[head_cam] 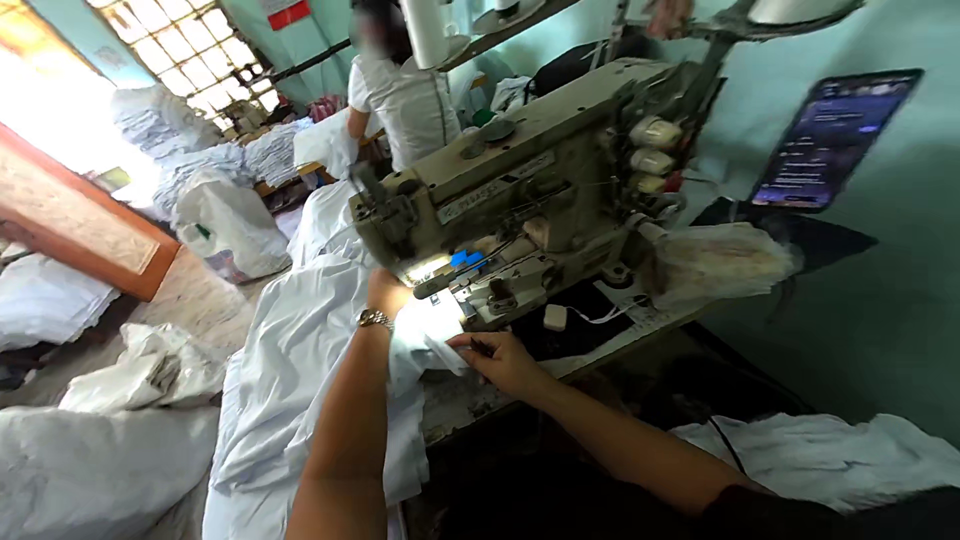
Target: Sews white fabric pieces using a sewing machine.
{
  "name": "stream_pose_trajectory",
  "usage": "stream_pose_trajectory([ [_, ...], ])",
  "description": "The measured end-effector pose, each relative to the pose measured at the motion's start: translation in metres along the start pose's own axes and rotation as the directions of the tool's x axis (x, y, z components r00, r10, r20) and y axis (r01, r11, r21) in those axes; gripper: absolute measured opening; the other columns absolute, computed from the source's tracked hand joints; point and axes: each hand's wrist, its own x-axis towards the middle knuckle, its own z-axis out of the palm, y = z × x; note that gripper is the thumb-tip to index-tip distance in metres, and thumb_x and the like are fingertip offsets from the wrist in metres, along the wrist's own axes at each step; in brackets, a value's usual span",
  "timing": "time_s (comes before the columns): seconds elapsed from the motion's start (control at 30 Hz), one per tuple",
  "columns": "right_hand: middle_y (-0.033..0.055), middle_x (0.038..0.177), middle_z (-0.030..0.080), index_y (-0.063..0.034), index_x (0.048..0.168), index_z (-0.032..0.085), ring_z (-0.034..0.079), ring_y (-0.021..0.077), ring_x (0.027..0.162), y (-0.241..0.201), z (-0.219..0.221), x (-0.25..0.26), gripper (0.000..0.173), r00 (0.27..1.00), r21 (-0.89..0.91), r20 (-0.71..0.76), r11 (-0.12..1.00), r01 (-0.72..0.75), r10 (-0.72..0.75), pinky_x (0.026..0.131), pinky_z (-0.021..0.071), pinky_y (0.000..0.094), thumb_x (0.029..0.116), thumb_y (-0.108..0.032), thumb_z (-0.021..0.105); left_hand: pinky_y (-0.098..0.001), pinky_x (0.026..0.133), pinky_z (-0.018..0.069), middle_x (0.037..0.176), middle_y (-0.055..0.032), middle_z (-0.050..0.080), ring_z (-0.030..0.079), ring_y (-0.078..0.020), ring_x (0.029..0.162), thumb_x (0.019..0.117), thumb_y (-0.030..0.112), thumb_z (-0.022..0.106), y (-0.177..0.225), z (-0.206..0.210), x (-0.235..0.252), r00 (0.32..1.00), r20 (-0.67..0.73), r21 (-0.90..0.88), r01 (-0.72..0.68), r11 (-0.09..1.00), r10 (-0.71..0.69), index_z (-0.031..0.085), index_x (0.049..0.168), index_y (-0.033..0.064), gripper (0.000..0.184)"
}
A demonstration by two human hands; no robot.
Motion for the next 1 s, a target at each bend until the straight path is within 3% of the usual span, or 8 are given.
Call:
stream_pose_trajectory([
  [0.13,0.0066,0.094,0.070,-0.0015,0.119,0.070,0.060,0.0050,0.063,0.010,0.001,0.015,0.024,0.998,0.072,-0.033,0.996,0.054,-0.051,0.059,0.0536,0.0233,0.1018,-0.014,0.060,-0.0556,0.106,0.0437,0.125,-0.0315,0.064,0.060,-0.0421,0.121,0.0884,0.008,0.076,0.002,0.000,0.008,0.968,-0.180,-0.132,0.152,0.980,-0.174,0.059,0.129,-0.0111,0.048],
  [0.27,0.0076,0.093,0.071,-0.0019,0.117,0.072,0.059,0.0055,0.064,0.012,-0.002,0.018,0.023,0.997,0.110,-0.033,0.991,0.075,-0.072,0.060,0.0517,0.0233,0.1017,-0.015,0.062,-0.0411,0.095,0.0545,0.132,-0.0261,0.060,0.065,-0.0279,0.113,0.0952,0.020,0.064,-0.036,-0.011,-0.010,0.929,-0.369,-0.345,-0.151,0.926,0.014,0.043,0.145,-0.0085,0.061],
  [0.47,0.0072,0.094,0.071,-0.0022,0.116,0.073,0.058,0.0044,0.065,0.012,-0.001,0.019,0.022,0.997,0.152,-0.032,0.985,0.077,-0.073,0.061,0.0502,0.0222,0.1000,-0.015,0.065,-0.0624,0.102,0.0460,0.124,-0.0351,0.063,0.062,-0.0470,0.117,0.1073,0.020,0.047,-0.069,0.024,-0.128,0.959,-0.249,-0.181,0.095,0.979,-0.139,0.048,0.142,-0.0108,0.046],
  [0.63,0.0091,0.089,0.069,0.0003,0.117,0.072,0.058,0.0057,0.068,0.018,0.005,0.017,0.023,0.987,0.169,-0.073,0.974,0.152,-0.142,0.065,0.0503,0.0236,0.0979,-0.012,0.067,-0.0262,0.075,0.0506,0.088,-0.0184,0.061,0.058,-0.0099,0.076,0.1082,0.015,0.046,-0.021,-0.009,-0.140,0.838,-0.546,-0.190,-0.116,0.975,-0.007,0.055,0.117,-0.0176,0.035],
  [0.73,0.0121,0.094,0.071,0.0024,0.120,0.071,0.061,0.0075,0.073,0.019,0.004,0.015,0.026,0.983,0.142,-0.092,0.975,0.173,-0.161,0.069,0.0519,0.0256,0.0978,-0.010,0.066,-0.0058,0.072,0.0438,0.090,-0.0063,0.057,0.051,0.0116,0.076,0.1069,0.013,0.043,-0.002,-0.036,-0.139,0.713,-0.662,-0.080,-0.372,0.925,0.230,0.051,0.114,-0.0176,0.033],
  [0.8,0.0128,0.099,0.072,0.0000,0.122,0.071,0.064,0.0091,0.078,0.019,0.003,0.014,0.027,0.981,0.112,-0.092,0.977,0.180,-0.170,0.074,0.0536,0.0274,0.0981,-0.011,0.066,-0.0269,0.078,0.0516,0.096,-0.0240,0.066,0.064,-0.0167,0.083,0.1066,0.017,0.047,-0.021,-0.035,-0.130,0.672,-0.663,0.171,-0.294,0.940,0.331,0.059,0.114,-0.0150,0.035],
  [0.9,0.0141,0.110,0.074,-0.0044,0.127,0.071,0.069,0.0144,0.092,0.020,0.000,0.013,0.030,0.981,0.062,-0.070,0.981,0.185,-0.180,0.086,0.0554,0.0333,0.0985,-0.012,0.066,-0.0687,0.100,0.0444,0.125,-0.0378,0.061,0.060,-0.0561,0.116,0.1036,0.021,0.057,-0.071,-0.033,-0.111,0.873,-0.433,0.231,-0.134,0.964,0.225,0.057,0.133,-0.0107,0.043],
  [1.0,0.0140,0.112,0.074,-0.0074,0.130,0.070,0.070,0.0176,0.095,0.020,-0.002,0.012,0.031,0.975,-0.021,-0.060,0.977,0.211,-0.212,0.089,0.0554,0.0373,0.0998,-0.013,0.065,-0.0685,0.099,0.0427,0.122,-0.0309,0.065,0.060,-0.0520,0.115,0.0965,0.017,0.061,-0.066,-0.030,-0.109,0.868,-0.377,0.261,-0.234,0.936,0.322,0.063,0.128,-0.0059,0.039],
])
